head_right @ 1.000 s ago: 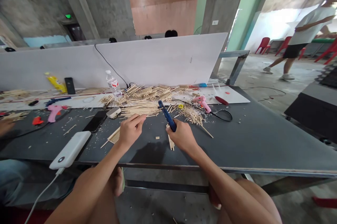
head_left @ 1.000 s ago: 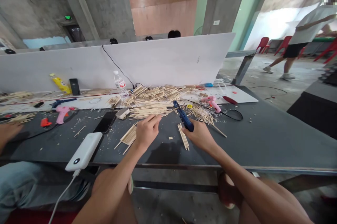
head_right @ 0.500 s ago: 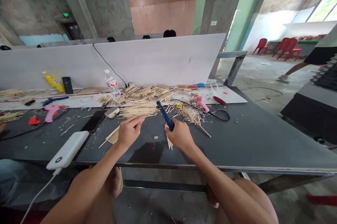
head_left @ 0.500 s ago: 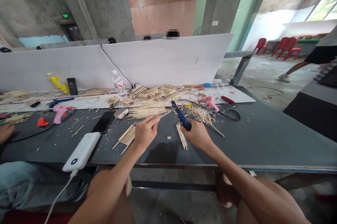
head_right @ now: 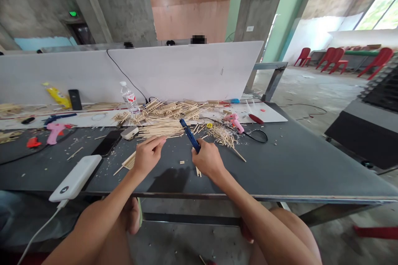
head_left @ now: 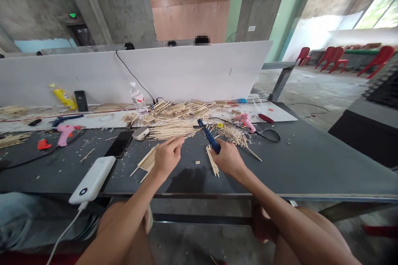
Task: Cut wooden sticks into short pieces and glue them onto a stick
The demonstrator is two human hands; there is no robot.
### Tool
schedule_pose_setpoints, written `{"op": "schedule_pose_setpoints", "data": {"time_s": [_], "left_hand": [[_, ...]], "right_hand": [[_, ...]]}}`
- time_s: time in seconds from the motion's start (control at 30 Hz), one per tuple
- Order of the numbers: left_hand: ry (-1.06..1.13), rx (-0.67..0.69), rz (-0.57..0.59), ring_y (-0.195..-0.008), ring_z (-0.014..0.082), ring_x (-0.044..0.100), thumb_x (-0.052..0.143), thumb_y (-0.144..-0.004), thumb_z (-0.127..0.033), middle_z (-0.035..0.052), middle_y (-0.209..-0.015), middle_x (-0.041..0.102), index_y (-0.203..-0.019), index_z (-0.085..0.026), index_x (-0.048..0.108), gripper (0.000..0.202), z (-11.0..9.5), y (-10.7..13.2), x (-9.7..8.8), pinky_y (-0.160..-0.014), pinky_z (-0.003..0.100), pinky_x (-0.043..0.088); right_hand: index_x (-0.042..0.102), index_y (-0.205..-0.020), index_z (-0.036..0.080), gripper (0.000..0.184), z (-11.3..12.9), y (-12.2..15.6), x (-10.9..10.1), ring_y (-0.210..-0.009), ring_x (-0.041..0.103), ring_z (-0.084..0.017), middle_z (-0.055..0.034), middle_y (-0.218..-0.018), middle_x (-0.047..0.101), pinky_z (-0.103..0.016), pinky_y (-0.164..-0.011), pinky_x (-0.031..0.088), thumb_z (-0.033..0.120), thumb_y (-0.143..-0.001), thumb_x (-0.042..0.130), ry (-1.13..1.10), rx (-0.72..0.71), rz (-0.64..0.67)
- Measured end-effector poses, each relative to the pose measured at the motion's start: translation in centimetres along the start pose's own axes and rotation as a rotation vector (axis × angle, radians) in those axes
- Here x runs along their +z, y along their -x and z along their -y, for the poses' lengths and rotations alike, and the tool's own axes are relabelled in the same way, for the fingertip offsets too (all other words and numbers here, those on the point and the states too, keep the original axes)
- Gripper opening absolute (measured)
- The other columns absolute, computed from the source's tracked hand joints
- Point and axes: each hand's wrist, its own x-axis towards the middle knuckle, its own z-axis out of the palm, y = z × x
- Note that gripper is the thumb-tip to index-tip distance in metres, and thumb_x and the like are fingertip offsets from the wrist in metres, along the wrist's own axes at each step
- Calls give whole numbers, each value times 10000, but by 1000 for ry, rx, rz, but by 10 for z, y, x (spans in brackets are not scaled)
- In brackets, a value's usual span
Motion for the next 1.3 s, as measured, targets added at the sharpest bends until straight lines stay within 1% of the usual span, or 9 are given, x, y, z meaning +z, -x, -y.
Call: {"op": "schedule_pose_setpoints", "data": {"time_s": [0.23, 0.5, 0.63, 0.7, 0.83, 0.97, 1.1, 1.2, 1.3], "left_hand": [[1, -39, 30, -867, 178, 692, 482, -945, -242, 70, -993, 738, -1041, -200, 711, 252, 3, 4, 1, -791, 262, 531], [-49, -60, 30, -819, 171, 681, 483, -942, -237, 65, -943, 737, -1010, -192, 710, 241, 3, 1, -3, -707, 245, 497], [-59, -74, 33, -791, 170, 677, 488, -938, -231, 61, -912, 732, -1016, -186, 706, 236, 4, -1, -3, -685, 242, 485], [-51, -82, 34, -806, 172, 678, 488, -938, -232, 62, -929, 733, -1014, -186, 703, 232, 5, 0, -2, -695, 243, 486], [-28, -85, 59, -842, 179, 682, 484, -940, -237, 65, -966, 735, -999, -185, 694, 225, 7, 3, 2, -731, 252, 492], [-17, -86, 116, -782, 169, 683, 455, -954, -248, 60, -914, 739, -1007, -189, 683, 242, 8, 5, 2, -683, 246, 483], [37, -56, 196, -706, 148, 671, 420, -968, -252, 50, -832, 730, -999, -189, 676, 266, 4, 7, 3, -636, 232, 468], [79, -8, 263, -696, 142, 662, 400, -973, -241, 47, -832, 724, -1005, -191, 670, 276, -2, 9, 6, -630, 231, 460], [101, 16, 297, -673, 137, 651, 408, -968, -230, 41, -829, 718, -998, -192, 668, 264, -8, 10, 10, -624, 234, 452]], "right_hand": [[635, -872, 206, 151, -1, -2, 6, -601, 562, -185, -45, -664, 643, -259, -562, 306, 302, -810, 535, 29, -3, 21], [640, -821, 197, 135, 2, -8, 9, -620, 573, -187, -56, -662, 641, -260, -558, 317, 286, -785, 545, -8, 8, 31], [640, -813, 192, 123, 1, -14, 13, -603, 563, -179, -40, -626, 615, -257, -554, 332, 279, -762, 569, -107, 33, -14], [622, -740, 187, 85, -5, -20, 15, -599, 565, -174, -27, -592, 591, -252, -554, 348, 266, -709, 625, -264, 132, -29], [537, -621, 182, 165, -25, -33, 15, -475, 540, -156, -5, -501, 534, -252, -477, 386, 258, -640, 683, -618, 400, 31], [511, -656, 179, 166, -44, -40, 10, -438, 529, -138, -9, -533, 537, -253, -419, 430, 281, -688, 636, -801, 475, 2], [563, -771, 167, 223, -41, -34, 0, -477, 550, -129, -12, -620, 580, -255, -462, 478, 340, -689, 677, -952, 426, -39], [595, -821, 167, 313, -29, -24, -7, -490, 562, -134, -22, -677, 625, -262, -464, 478, 421, -681, 712, -1046, 290, -1], [603, -854, 163, 339, -17, -16, -10, -482, 554, -131, -23, -687, 647, -268, -478, 474, 417, -670, 732, -1107, 175, 46]]}}
